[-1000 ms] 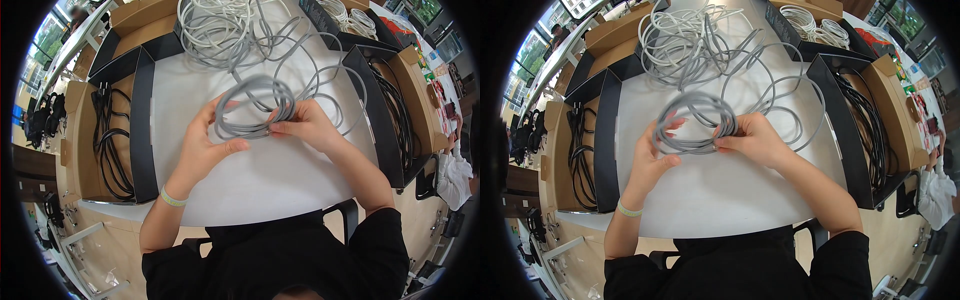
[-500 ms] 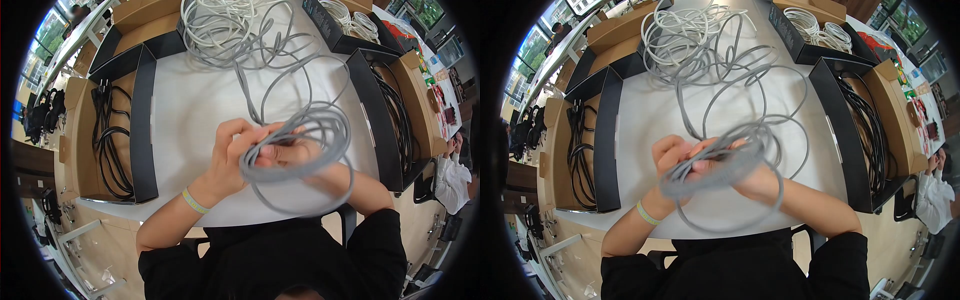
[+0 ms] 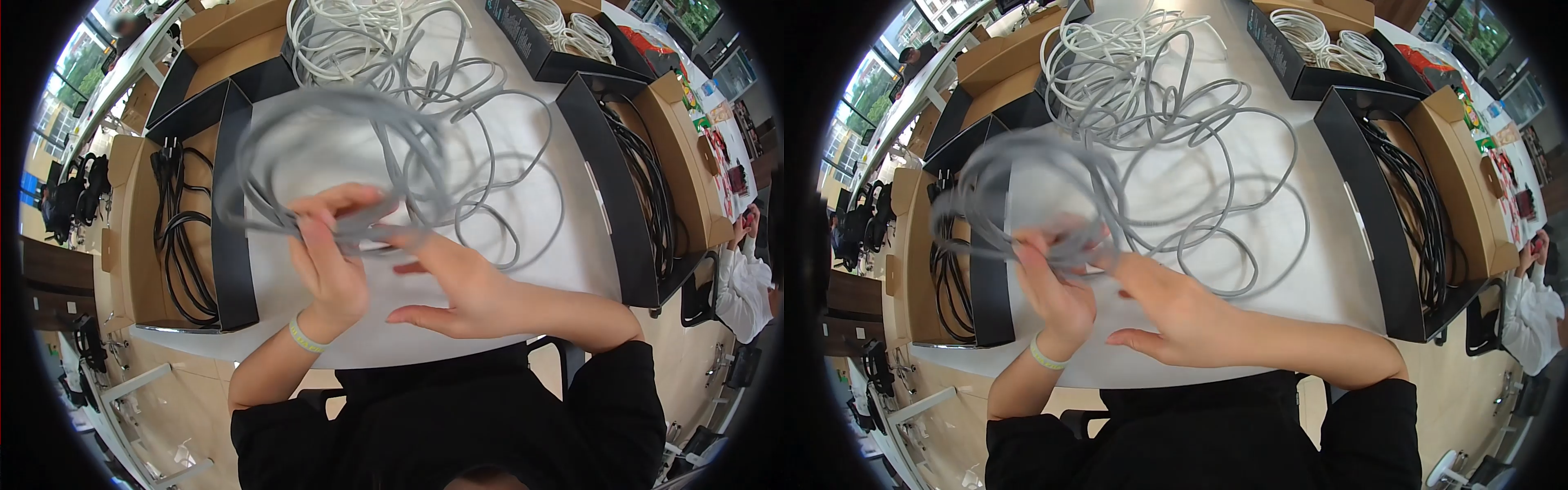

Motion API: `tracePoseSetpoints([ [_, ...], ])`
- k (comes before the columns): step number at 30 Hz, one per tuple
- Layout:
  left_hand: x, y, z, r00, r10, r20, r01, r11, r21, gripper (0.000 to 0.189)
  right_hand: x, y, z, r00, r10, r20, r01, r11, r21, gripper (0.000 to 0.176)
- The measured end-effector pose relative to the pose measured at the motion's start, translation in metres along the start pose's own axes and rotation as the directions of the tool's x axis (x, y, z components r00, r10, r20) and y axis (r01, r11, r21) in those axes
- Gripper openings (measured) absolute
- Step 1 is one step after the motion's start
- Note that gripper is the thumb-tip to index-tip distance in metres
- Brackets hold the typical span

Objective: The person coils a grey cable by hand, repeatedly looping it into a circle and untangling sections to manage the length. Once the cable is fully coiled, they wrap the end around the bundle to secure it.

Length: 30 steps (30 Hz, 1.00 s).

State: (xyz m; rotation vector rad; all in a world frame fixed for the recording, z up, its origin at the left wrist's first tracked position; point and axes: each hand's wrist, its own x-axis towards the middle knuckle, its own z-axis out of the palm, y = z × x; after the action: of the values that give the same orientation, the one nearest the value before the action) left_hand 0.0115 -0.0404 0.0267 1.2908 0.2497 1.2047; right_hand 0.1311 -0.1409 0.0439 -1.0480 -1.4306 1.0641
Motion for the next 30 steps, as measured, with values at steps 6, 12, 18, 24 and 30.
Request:
tracePoseSetpoints([
  [6,0.018,0.004,-0.020,0.943,-0.169,-0.287,0.169,0.985,-0.025,0.031,0.002,0.004,-0.002,0.970,-0.234,0.062,0.212,0.699,-0.682,0.069],
  [12,0.027,0.003,-0.023,0.954,-0.135,-0.268,0.183,0.969,0.165,0.036,0.006,0.012,-0.026,0.990,-0.087,-0.108,-0.048,0.517,-0.855,0.071],
  [18,0.030,0.001,-0.026,0.943,-0.190,-0.273,0.160,0.979,-0.129,0.036,0.008,0.011,-0.056,0.972,-0.174,-0.160,-0.042,0.538,-0.842,0.026],
  [24,0.030,0.017,-0.031,0.870,-0.356,-0.342,0.195,0.884,-0.426,0.031,0.010,0.000,-0.078,0.902,-0.167,-0.398,-0.144,0.753,-0.643,0.016],
  [30,0.034,0.029,-0.036,0.883,-0.359,-0.303,0.154,0.830,-0.536,0.040,0.008,-0.013,-0.125,0.636,-0.038,-0.771,-0.086,0.989,-0.120,0.037],
])
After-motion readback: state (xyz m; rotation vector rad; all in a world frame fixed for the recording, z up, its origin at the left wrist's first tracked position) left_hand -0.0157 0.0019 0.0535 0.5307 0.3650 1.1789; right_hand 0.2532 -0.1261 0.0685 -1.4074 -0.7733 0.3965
